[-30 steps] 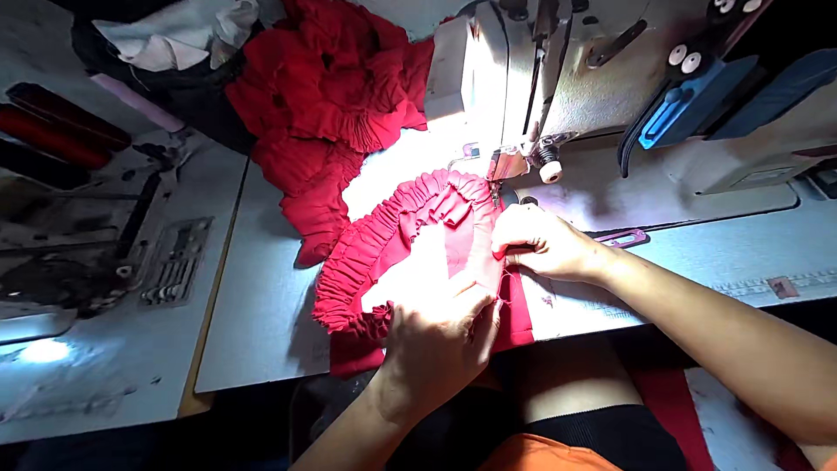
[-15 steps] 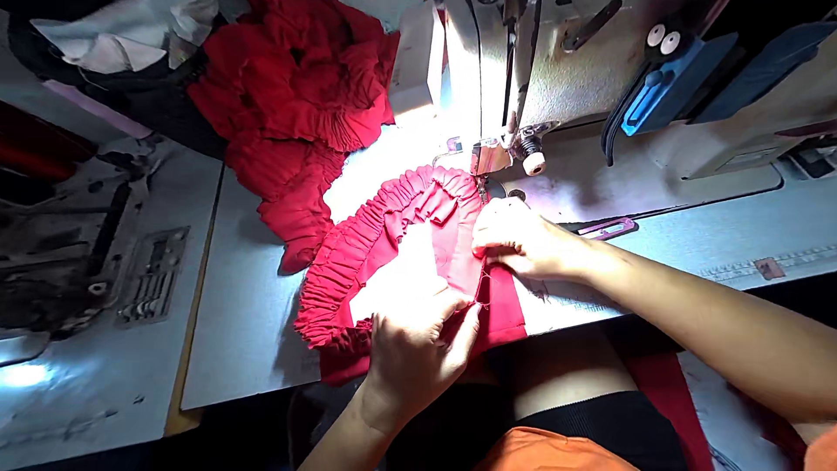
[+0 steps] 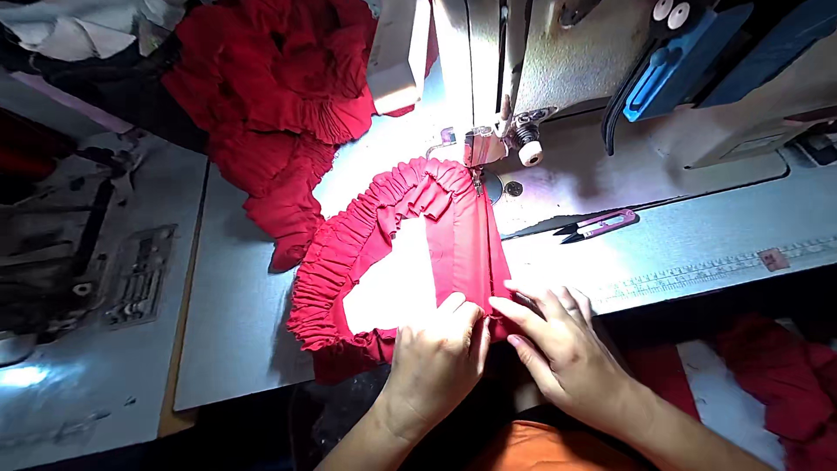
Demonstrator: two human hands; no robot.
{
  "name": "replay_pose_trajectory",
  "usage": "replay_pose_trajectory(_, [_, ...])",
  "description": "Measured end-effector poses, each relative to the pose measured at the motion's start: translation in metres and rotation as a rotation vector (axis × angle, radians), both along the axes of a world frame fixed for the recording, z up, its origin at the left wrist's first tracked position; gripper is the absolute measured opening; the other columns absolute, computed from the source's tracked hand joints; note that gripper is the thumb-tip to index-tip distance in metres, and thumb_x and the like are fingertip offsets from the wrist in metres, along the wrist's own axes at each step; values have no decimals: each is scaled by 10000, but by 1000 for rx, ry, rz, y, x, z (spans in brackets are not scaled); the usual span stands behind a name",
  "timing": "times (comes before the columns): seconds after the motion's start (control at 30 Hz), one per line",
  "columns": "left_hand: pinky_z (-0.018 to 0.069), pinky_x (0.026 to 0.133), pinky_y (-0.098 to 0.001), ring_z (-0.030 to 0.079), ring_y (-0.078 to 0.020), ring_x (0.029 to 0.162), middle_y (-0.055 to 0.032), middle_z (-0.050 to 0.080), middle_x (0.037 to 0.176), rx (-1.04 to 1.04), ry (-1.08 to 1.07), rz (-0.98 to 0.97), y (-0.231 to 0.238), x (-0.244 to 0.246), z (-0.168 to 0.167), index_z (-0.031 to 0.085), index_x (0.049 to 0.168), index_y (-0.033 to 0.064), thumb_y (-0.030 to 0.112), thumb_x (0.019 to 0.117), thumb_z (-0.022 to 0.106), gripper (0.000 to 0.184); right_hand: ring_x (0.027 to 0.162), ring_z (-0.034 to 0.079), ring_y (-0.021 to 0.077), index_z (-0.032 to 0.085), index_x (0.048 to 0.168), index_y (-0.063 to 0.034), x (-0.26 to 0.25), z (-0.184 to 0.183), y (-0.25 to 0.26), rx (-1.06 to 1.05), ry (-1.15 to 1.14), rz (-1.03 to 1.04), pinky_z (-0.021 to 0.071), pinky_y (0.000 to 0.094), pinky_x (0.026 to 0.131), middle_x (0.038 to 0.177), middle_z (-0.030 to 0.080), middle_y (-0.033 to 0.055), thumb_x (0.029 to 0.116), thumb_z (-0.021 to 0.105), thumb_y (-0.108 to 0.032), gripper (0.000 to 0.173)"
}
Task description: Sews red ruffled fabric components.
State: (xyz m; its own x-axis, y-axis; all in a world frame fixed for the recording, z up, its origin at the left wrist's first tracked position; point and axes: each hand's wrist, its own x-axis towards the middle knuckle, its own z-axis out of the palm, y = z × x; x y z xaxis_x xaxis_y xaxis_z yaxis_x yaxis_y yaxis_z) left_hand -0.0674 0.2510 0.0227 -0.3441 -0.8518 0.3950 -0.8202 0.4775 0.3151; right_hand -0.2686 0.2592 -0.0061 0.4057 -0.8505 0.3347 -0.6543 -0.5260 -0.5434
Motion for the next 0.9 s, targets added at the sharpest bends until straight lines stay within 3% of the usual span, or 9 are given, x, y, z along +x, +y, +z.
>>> replay_pose_trajectory(0.07, [444, 491, -287, 616, -126, 613, 0, 631, 721, 24, -14, -15, -1, -2, 0, 734, 830, 120, 217, 948, 585, 213, 1273, 589, 208, 711, 1288, -207, 2, -12, 17, -117, 0, -133, 355, 527, 1067, 1316, 691, 31, 1033, 481, -250, 346])
replay_pose_trajectory(0.17, [435, 485, -279, 601, -122, 597, -1, 621, 704, 32, -25, -42, -2, -6, 3, 735, 821, 116, 200, 955, 583, 219, 1358, 532, 157, 708, 1312, -222, 2, -29, 32, -207, 66, -160, 266, 478, 1130, 1369, 682, -48, 1025, 513, -220, 348])
replay_pose_trajectory(0.27, [401, 466, -280, 566, -123, 559, -4, 595, 689, 12, -77, -61, 0, -14, 6, 727, 800, 111, 187, 954, 586, 222, 1327, 540, 186, 708, 1301, -220, 4, -38, 39, -265, 84, -173, 287, 458, 1118, 1346, 686, -6, 1003, 532, -171, 350])
replay_pose_trajectory(0.4, [418, 429, -312, 589, -154, 536, -16, 620, 724, 8, -171, -49, 2, -27, 5, 717, 793, 109, 164, 948, 578, 215, 989, 555, 191, 762, 1199, -247, 8, -38, 46, -331, 126, -252, 321, 383, 965, 996, 659, 23, 980, 553, -181, 310])
replay_pose_trajectory(0.5, [424, 428, -318, 596, -157, 539, -20, 628, 739, 18, -202, -45, 3, -33, 3, 709, 791, 107, 153, 950, 578, 211, 872, 596, 205, 784, 1146, -256, 9, -39, 45, -354, 152, -278, 360, 401, 896, 856, 678, 22, 981, 546, -193, 297])
replay_pose_trajectory(0.63, [432, 435, -323, 599, -162, 546, -21, 621, 737, 29, -201, -55, 2, -35, 2, 706, 790, 103, 150, 951, 578, 212, 599, 510, 202, 797, 1152, -191, 4, -46, 37, -375, 72, -218, 401, 393, 758, 606, 539, 22, 1011, 550, -175, 284])
replay_pose_trajectory(0.83, [423, 429, -319, 599, -165, 545, -27, 640, 757, 8, -254, -60, 3, -40, 7, 723, 805, 103, 135, 956, 581, 210, 486, 477, 189, 790, 1137, -146, 5, -55, 37, -411, 25, -189, 381, 334, 540, 539, 509, 26, 1015, 544, -191, 279])
replay_pose_trajectory(0.9, [421, 424, -318, 594, -166, 536, -32, 644, 759, 6, -283, -72, 3, -43, 6, 727, 801, 96, 123, 954, 582, 212, 477, 474, 188, 784, 1147, -146, 5, -57, 38, -407, 25, -183, 374, 328, 522, 536, 506, 24, 1011, 538, -194, 286])
